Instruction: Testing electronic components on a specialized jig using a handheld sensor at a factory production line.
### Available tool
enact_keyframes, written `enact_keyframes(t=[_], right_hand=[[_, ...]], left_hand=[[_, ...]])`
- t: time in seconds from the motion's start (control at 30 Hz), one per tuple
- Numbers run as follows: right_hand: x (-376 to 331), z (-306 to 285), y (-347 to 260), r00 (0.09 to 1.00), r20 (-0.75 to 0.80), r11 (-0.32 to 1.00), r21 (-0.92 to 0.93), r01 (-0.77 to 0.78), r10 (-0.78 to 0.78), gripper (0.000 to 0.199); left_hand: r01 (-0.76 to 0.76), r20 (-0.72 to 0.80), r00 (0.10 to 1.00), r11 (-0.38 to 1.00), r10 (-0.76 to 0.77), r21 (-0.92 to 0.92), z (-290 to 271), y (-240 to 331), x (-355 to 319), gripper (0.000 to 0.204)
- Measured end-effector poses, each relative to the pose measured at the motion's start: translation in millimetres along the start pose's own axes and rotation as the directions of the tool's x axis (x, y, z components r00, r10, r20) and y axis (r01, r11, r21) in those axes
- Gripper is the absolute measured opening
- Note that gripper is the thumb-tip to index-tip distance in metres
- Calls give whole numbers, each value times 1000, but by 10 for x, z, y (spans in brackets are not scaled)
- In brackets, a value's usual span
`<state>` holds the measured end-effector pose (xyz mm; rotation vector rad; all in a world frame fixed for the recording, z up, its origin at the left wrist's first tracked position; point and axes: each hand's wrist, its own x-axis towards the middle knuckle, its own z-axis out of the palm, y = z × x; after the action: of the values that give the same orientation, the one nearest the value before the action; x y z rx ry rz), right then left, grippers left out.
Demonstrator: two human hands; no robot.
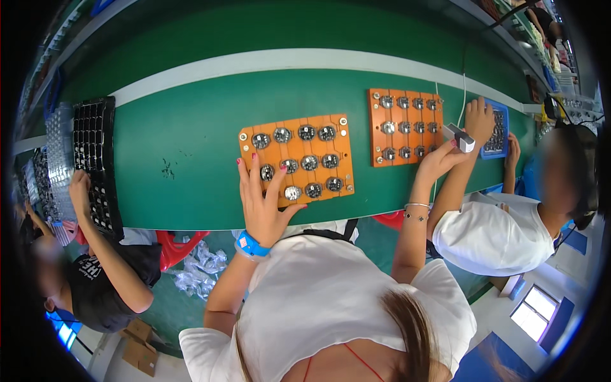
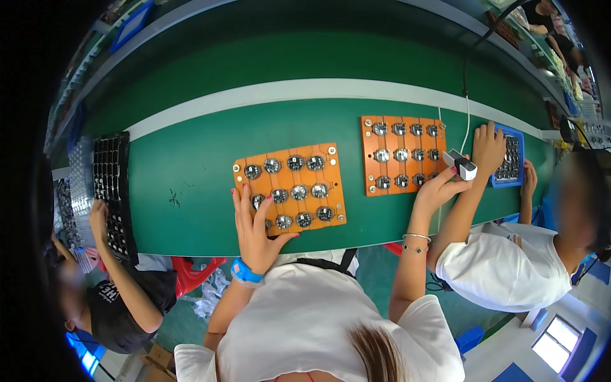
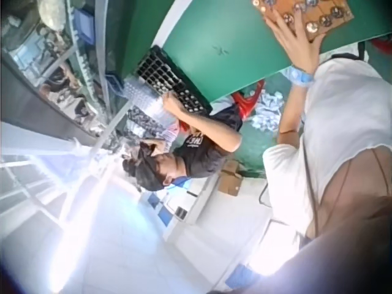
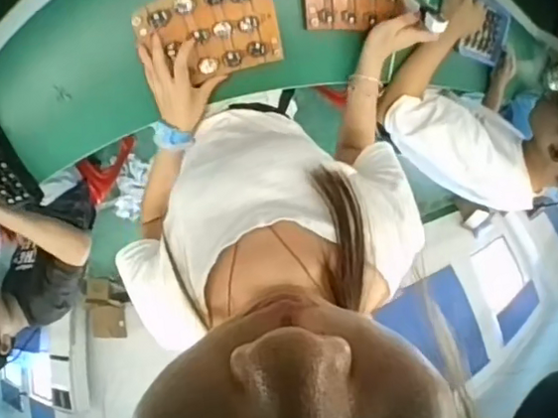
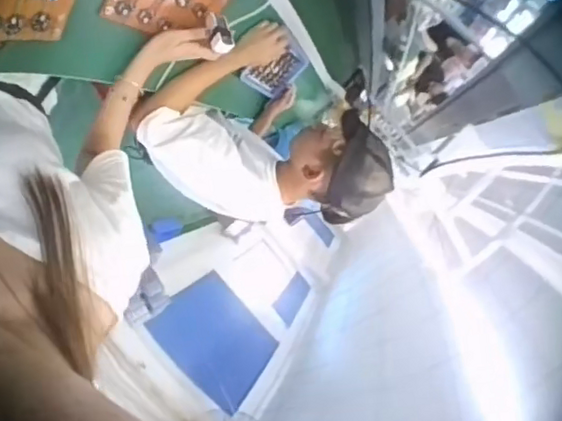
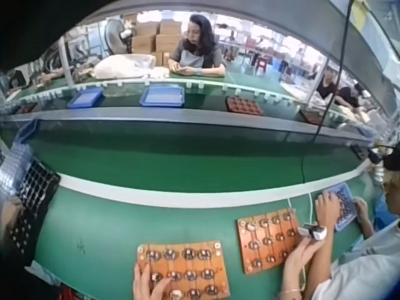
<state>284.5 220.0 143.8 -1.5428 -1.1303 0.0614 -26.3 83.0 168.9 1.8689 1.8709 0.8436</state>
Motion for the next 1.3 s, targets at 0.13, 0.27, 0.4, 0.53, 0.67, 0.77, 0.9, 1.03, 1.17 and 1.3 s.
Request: enact_keyframes(t=[0.13, 0.27, 0.4, 0.53, 0.67, 0.77, 0.9, 1.03, 1.17, 1.3], right_hand=[[102, -76, 56, 1000, -2, 990, -136, -26, 26, 50], [298, -185, -229, 981, -63, 981, -53, -189, 185, 53], [495, -334, -347, 982, -86, 983, -64, -175, 169, 45], [411, -400, -381, 990, -70, 992, -19, -122, 121, 42], [332, -187, -103, 987, 51, 982, 105, -155, 150, 41], [294, -30, -79, 974, 194, 900, 393, -187, 117, 40], [478, 572, -174, 860, 464, 852, 519, -71, -211, 42], [-196, 420, -366, 639, 625, 785, 617, -54, -448, 41], [-85, 993, -754, 611, 673, 743, 640, -196, -418, 42], [-113, 795, -627, 703, 617, 700, 673, -238, -354, 37]], left_hand=[[-19, -113, 993, 1000, 20, 11, -81, 18, 429, 94], [-101, -159, 982, 995, 103, 24, -316, 119, 1204, 101], [-247, -131, 961, 969, 245, -1, -453, 138, 2104, 106], [-204, -16, 979, 979, 204, 7, -359, 110, 2690, 108], [-256, -101, 961, 966, 259, 39, -48, -253, 3154, 109], [-212, -192, 944, 940, 267, 267, 76, -166, 3175, 110], [-603, -27, 797, 792, 604, -96, 7, 33, 3048, 52], [-343, 331, 783, 809, 527, -478, 240, 117, 1733, 25], [-229, 489, 765, 886, 420, -403, -181, -263, 1702, 28], [-269, 241, 887, 866, 393, -421, -110, -415, 1220, 27]])
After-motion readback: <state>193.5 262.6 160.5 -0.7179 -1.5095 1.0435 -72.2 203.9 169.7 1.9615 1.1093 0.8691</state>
